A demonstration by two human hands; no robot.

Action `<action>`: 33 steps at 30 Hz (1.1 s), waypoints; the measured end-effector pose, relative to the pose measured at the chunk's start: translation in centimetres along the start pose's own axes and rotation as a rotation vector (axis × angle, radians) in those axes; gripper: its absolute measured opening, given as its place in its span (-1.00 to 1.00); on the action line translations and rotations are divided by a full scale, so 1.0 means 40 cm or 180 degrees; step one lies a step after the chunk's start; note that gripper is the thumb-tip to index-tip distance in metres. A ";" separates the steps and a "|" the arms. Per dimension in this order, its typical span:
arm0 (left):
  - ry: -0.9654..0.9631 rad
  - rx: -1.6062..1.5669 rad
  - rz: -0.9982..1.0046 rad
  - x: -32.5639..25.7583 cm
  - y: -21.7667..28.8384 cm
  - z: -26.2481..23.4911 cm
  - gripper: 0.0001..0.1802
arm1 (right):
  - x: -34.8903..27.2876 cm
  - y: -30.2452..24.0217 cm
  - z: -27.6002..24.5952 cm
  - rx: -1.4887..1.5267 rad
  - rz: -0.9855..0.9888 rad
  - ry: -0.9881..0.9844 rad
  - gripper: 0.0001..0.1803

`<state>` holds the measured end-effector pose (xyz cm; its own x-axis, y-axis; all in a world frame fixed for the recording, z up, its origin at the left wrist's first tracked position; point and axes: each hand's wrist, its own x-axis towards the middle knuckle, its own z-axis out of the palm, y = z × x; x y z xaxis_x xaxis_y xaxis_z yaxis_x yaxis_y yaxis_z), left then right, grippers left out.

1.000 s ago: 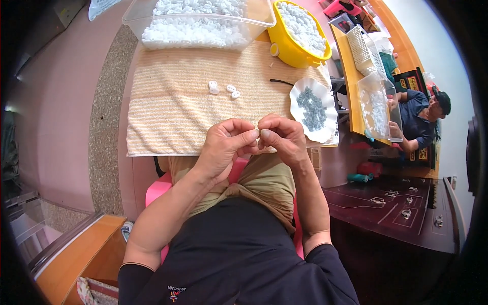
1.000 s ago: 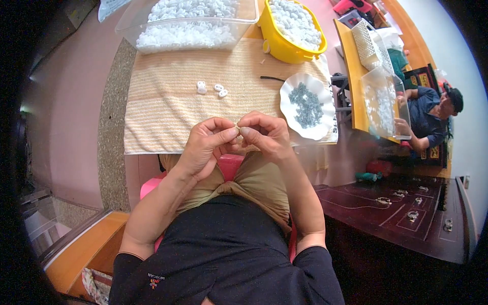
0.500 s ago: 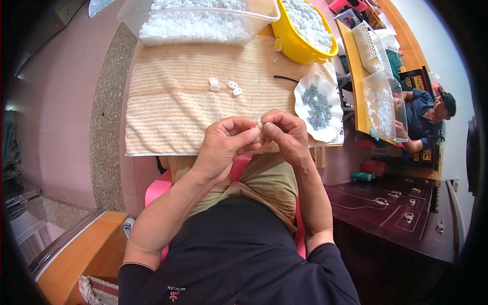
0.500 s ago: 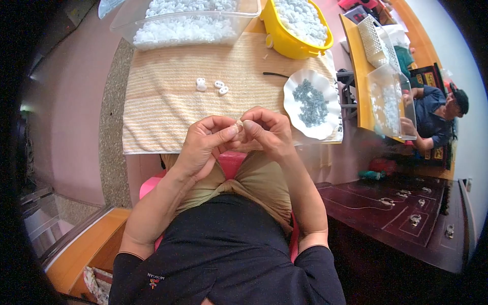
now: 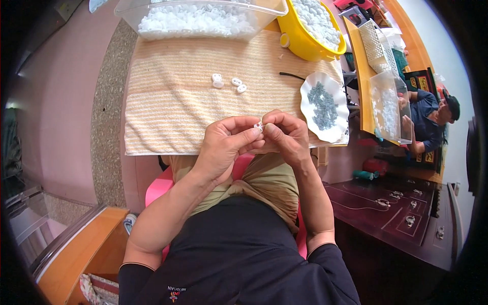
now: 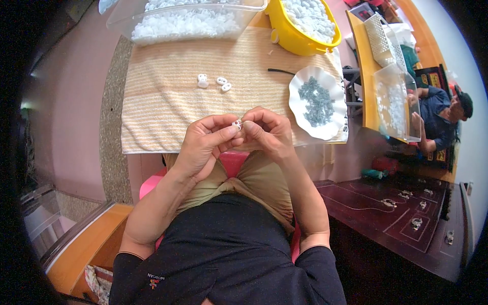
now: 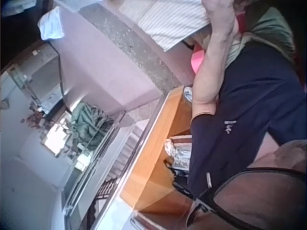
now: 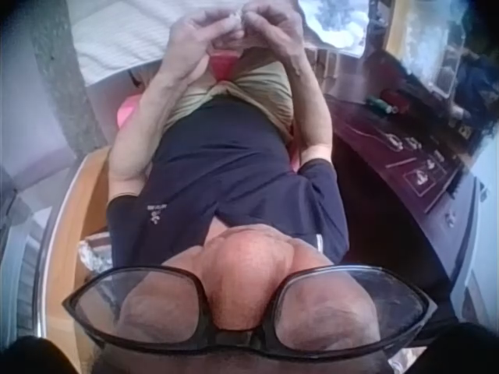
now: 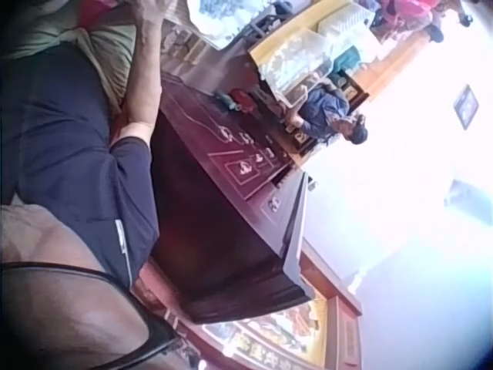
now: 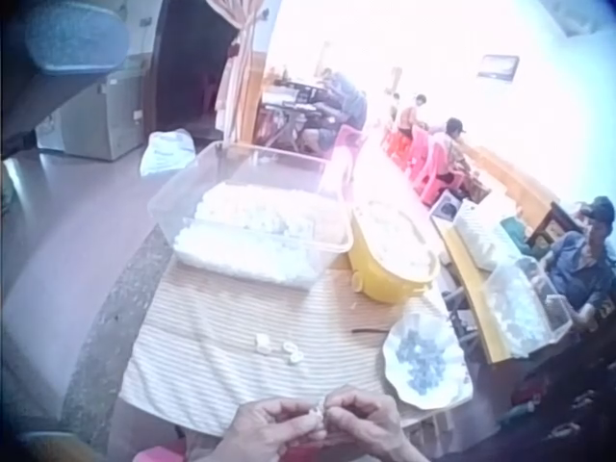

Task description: Assembling small white plastic components by hand on a workbench.

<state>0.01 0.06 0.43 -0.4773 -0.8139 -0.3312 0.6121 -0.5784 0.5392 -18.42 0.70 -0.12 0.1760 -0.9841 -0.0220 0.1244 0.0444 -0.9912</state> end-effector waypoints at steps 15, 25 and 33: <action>0.0065 0.0024 -0.0015 0.002 -0.006 -0.004 -0.79 | -0.001 0.000 0.005 0.0079 0.0005 -0.0049 -0.91; 0.0140 0.0100 0.0010 0.004 -0.013 -0.006 -0.79 | 0.002 0.002 0.005 -0.0366 -0.0141 -0.0084 -0.91; 0.0160 0.0181 0.0001 0.003 -0.017 -0.007 -0.79 | -0.002 0.002 0.011 -0.0278 -0.0071 -0.0045 -0.89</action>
<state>-0.27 0.35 -0.19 -0.4440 -0.8166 -0.3689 0.5748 -0.5754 0.5818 -18.00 0.87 -0.13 0.1881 -0.9822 0.0014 0.0429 0.0067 -0.9991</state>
